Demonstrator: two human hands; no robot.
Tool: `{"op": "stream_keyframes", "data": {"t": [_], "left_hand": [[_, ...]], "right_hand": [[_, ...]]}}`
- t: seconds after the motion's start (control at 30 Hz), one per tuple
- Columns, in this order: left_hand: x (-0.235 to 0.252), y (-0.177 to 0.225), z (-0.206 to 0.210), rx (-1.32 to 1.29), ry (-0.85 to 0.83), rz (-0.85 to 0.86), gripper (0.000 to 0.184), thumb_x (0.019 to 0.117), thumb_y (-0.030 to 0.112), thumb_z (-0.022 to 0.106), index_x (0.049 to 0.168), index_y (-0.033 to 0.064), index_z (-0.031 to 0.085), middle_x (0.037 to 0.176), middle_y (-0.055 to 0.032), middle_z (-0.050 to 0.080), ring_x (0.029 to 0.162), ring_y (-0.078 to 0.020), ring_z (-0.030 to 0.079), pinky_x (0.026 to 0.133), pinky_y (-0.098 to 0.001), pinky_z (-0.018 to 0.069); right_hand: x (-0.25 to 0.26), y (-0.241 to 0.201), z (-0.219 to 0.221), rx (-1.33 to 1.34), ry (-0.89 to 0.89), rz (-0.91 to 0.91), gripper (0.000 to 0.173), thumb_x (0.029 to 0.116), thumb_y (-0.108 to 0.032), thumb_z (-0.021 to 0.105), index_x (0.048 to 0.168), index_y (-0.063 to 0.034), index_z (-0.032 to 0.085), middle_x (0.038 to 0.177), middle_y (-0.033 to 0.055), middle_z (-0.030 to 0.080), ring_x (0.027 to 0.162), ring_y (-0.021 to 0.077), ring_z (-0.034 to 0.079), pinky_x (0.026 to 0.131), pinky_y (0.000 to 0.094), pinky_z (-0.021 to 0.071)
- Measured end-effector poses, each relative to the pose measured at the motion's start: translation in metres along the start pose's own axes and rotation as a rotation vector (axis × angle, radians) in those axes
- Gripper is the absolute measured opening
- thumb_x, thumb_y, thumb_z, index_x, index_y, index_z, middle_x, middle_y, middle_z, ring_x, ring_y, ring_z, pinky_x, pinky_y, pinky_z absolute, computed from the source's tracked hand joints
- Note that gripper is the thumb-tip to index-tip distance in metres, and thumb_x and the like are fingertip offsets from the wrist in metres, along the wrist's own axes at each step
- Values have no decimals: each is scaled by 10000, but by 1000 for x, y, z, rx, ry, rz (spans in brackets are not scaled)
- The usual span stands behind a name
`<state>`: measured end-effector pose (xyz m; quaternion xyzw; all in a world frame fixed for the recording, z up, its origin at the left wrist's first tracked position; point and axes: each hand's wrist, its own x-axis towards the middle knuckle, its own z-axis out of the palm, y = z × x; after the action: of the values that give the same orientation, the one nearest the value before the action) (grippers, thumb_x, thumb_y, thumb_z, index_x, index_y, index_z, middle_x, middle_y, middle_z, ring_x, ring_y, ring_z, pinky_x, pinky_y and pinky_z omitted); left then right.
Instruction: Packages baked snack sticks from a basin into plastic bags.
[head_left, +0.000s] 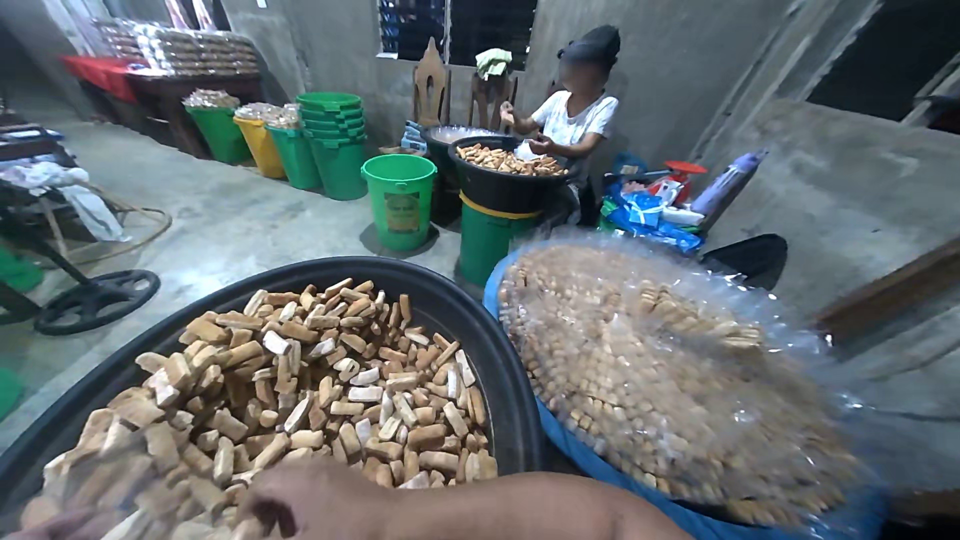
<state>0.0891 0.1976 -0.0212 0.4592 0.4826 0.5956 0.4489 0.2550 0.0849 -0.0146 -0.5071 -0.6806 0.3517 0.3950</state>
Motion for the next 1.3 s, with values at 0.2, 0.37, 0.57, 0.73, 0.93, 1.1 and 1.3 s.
{"op": "stream_keyframes", "data": {"t": [0.2, 0.37, 0.57, 0.73, 0.93, 1.1, 1.3], "left_hand": [[-19, -2, 22, -1, -104, -111, 311, 1122, 236, 241, 1048, 76, 497, 730, 119, 565, 625, 5, 590, 641, -201, 547], [-32, -9, 32, 62, -154, -91, 359, 1118, 228, 223, 984, 96, 529, 719, 145, 562, 621, 41, 578, 627, -171, 531], [-24, -3, 26, -60, -117, -109, 328, 1123, 231, 219, 1015, 85, 492, 707, 118, 564, 612, -4, 592, 636, -208, 552], [-43, -2, 38, 24, -252, -53, 381, 1119, 227, 196, 1035, 89, 541, 704, 165, 606, 635, 41, 618, 642, -184, 559], [-57, 0, 43, -6, -248, -27, 393, 1118, 218, 194, 1007, 111, 555, 746, 167, 633, 654, 59, 622, 627, -163, 550], [-48, 17, 45, 176, -173, 97, 372, 1113, 225, 324, 1126, -26, 599, 932, 32, 625, 805, 7, 605, 770, -230, 542], [5, 14, -26, -124, 347, 76, 411, 1131, 354, 273, 1071, 85, 579, 782, 41, 596, 636, -38, 600, 597, -223, 536]], "right_hand": [[-9, -6, -27, -27, 559, -422, 214, 825, -27, 735, 1009, 82, 716, 1039, 225, 668, 1024, 310, 644, 897, 372, 546], [3, 1, -25, -244, 651, -518, 197, 802, -84, 803, 973, 2, 755, 1140, 221, 661, 1115, 331, 624, 985, 385, 522], [-15, -12, -47, -19, 731, -486, 218, 817, -128, 654, 878, 77, 612, 1114, 246, 611, 1163, 291, 568, 1019, 321, 459], [-12, -1, -37, -167, 628, -430, 170, 823, -82, 762, 956, 20, 728, 1220, 244, 618, 1183, 343, 579, 1011, 387, 495], [-1, 10, -35, -424, 332, -491, 268, 876, -70, 762, 1143, -76, 785, 1172, 243, 689, 1102, 394, 664, 945, 483, 558], [6, -11, -36, -464, 55, -138, 306, 1014, -100, 590, 1297, -34, 687, 1054, 199, 745, 964, 358, 733, 874, 531, 580], [49, -4, -32, -271, 212, -164, 301, 1054, -99, 517, 1311, -65, 669, 1042, 126, 727, 784, 196, 678, 728, 396, 577]]}}
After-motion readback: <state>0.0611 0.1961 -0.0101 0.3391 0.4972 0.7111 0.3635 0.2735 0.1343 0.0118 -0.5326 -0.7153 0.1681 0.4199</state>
